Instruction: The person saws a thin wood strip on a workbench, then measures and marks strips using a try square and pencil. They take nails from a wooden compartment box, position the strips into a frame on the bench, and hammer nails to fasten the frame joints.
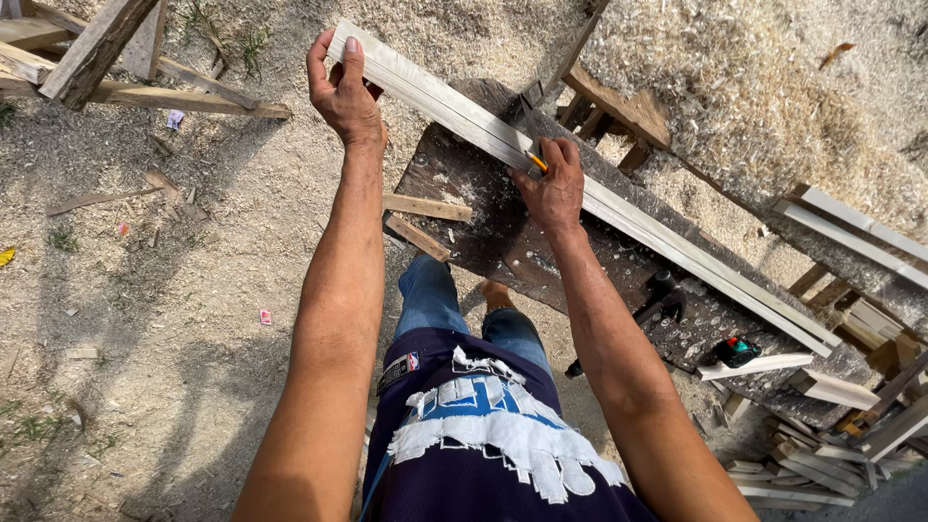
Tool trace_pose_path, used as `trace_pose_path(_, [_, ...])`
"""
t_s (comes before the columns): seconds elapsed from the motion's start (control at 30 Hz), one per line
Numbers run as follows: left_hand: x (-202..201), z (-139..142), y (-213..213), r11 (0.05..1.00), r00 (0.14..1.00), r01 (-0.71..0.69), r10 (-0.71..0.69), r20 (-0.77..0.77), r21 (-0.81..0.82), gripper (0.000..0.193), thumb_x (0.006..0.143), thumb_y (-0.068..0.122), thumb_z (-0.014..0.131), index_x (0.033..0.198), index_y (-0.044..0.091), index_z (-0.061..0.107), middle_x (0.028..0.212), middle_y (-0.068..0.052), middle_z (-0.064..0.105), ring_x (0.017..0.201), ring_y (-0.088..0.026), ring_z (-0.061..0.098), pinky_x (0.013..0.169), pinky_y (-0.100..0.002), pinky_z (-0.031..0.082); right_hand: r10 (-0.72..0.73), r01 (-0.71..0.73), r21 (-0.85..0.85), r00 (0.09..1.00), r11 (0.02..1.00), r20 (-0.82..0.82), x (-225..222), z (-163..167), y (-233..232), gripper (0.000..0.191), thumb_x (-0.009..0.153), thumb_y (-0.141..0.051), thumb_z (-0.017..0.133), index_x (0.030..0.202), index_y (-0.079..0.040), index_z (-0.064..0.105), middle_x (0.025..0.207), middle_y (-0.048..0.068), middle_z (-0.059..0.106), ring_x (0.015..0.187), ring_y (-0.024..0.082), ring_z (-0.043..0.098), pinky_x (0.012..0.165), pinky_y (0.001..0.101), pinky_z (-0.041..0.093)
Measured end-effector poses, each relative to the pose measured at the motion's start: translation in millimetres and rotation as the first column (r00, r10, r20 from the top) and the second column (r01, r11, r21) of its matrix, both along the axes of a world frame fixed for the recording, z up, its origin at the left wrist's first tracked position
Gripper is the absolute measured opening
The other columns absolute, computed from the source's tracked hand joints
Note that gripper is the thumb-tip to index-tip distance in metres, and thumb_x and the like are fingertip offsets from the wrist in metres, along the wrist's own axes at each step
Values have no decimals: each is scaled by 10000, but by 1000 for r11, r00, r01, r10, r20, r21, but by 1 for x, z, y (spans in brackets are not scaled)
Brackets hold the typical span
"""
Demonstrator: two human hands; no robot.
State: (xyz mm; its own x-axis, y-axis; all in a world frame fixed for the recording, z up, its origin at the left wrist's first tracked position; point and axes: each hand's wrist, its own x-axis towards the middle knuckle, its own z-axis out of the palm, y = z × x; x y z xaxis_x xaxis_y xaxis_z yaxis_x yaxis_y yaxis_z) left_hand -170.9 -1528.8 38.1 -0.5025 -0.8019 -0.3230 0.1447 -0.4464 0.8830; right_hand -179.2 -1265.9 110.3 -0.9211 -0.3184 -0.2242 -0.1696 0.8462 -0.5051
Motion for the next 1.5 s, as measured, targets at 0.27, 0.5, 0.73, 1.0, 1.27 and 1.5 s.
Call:
trace_pose_path(0.27, [0,-8,4,995,999,29,-26,34,-99,449,955,258,799,1344,109,631,1227,-171,724,1117,-283,734,912,-451,688,-26,26,-39,1000,999,2,-1,0,6,611,761,-251,952,1239,-45,633,1221,136,561,1059,294,655,898,396,593])
trace_pose_path(0.5, [5,-4,8,688,850,254,176,497,-679,592,1009,471,703,1481,166,516,1487,-138,487,1374,-251,509,1155,-492,527,-158,92,-299,966,950,-204,18,-3,40,264,986,-97,723,1238,-77,648,1145,101,607,1036,263,643,882,385,550])
trace_pose_path(0.73, [24,20,142,-88,664,617,-476,577,-782,528,1090,316,583,1568,152,427,1592,-150,454,1503,-354,365,1271,-530,245,-368,461,-509,887,727,279,83,4,75,219,1096,-229,590,1073,-50,713,835,-22,548,704,76,510,620,268,419])
trace_pose_path(1.0, [24,14,228,-232,236,817,-700,674,-527,288,1062,309,579,1310,197,673,1060,-75,545,1034,-248,486,979,-492,385,-366,648,-586,760,486,537,113,3,142,323,1111,-327,575,1070,-47,731,844,-32,575,782,66,511,696,241,430])
trace_pose_path(1.27, [-21,4,191,-247,206,860,-633,747,-446,192,1120,244,531,1101,135,688,989,-35,407,976,-208,415,928,-385,407,-286,288,-237,957,928,43,94,3,164,577,897,-173,754,1425,-97,535,1319,220,482,1087,392,615,901,460,538])
trace_pose_path(1.5, [-36,-7,196,-412,258,757,-524,812,-507,206,1106,310,559,1024,137,636,983,-72,433,955,-239,430,880,-439,382,-183,174,-66,969,982,-164,56,-14,145,735,812,-100,812,1477,-71,498,1431,216,460,1198,434,550,970,473,523])
